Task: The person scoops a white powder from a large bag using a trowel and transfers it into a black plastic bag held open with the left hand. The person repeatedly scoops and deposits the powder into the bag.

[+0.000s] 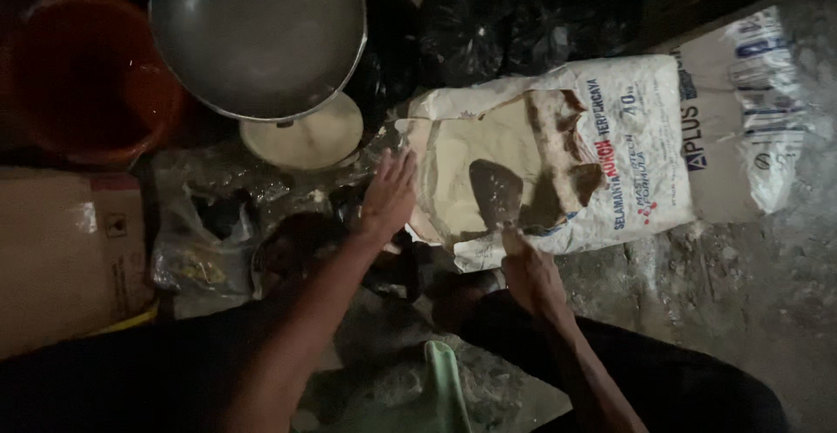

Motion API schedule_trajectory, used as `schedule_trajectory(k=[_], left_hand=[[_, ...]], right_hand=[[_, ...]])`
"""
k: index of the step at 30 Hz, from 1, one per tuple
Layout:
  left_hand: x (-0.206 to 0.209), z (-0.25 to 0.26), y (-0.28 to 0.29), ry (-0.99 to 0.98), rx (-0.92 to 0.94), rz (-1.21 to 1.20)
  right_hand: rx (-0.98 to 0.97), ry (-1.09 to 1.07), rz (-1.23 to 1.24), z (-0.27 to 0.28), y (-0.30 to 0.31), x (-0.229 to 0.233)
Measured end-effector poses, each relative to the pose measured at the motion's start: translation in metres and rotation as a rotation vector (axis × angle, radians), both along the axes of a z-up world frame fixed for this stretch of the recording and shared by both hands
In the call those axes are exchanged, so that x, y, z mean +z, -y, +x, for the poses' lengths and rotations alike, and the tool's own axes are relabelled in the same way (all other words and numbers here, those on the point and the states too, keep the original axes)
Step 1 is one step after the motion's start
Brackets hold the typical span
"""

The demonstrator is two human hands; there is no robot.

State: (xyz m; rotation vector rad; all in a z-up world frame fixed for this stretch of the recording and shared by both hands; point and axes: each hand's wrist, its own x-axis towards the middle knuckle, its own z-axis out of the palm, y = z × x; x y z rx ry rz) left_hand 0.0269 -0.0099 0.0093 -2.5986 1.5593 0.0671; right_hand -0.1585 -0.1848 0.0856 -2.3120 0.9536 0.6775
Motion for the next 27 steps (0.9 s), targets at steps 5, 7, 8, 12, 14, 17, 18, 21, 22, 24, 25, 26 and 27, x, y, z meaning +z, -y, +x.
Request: schedule_trajectory(k=[5, 7, 8, 12, 14, 17, 18, 21, 22, 24, 25, 26, 27], left_hand=[[0.023, 0.002, 0.001, -0.271, 0.136, -0.008], [-0.029, 0.002, -0.002, -0.168, 0.102, -0.037], [-0.055, 0.004, -0.001, -0.058, 0.067, -0.075], [-0.039, 0.005, -0.002, -0.063, 0.062, -0.113], [-0.033, 0.002, -0.003, -0.168, 0.056, -0.17], [-0.019, 0.003, -0.006, -0.118, 0.033, -0.16], [-0.024, 0.002, -0.006, -0.113, 0.03, -0.161], [-0.04, -0.003, -0.01, -0.135, 0.086, -0.188], [-0.048, -0.002, -0.01, -0.099, 0.081, -0.212], [-0.039, -0.002, -0.012, -0.057, 0.074, -0.241], [-0.023, -0.002, -0.015, -0.088, 0.058, -0.239], [-0.007, -0.005, -0.018, -0.121, 0.047, -0.237], [0.006, -0.01, -0.021, -0.116, 0.049, -0.241]], right_hand=[[-0.032, 0.053, 0.146, 0.011, 0.017, -0.065], [-0.053, 0.082, 0.171, 0.029, -0.003, -0.061], [-0.073, 0.119, 0.188, 0.039, -0.011, -0.058], [-0.098, 0.151, 0.177, 0.032, -0.016, -0.072], [-0.184, 0.202, 0.224, 0.024, -0.021, -0.074], [-0.333, 0.232, 0.414, 0.001, -0.017, -0.141], [-0.334, 0.238, 0.413, 0.013, -0.027, -0.106], [-0.382, 0.145, 0.279, 0.026, -0.047, -0.04], [-0.435, 0.186, 0.339, 0.02, -0.045, -0.045], [-0.487, 0.233, 0.398, 0.008, -0.04, -0.056], [-0.569, 0.293, 0.489, 0.001, -0.038, -0.061], [-0.647, 0.351, 0.581, -0.006, -0.036, -0.065], [-0.642, 0.355, 0.579, -0.005, -0.041, -0.038]])
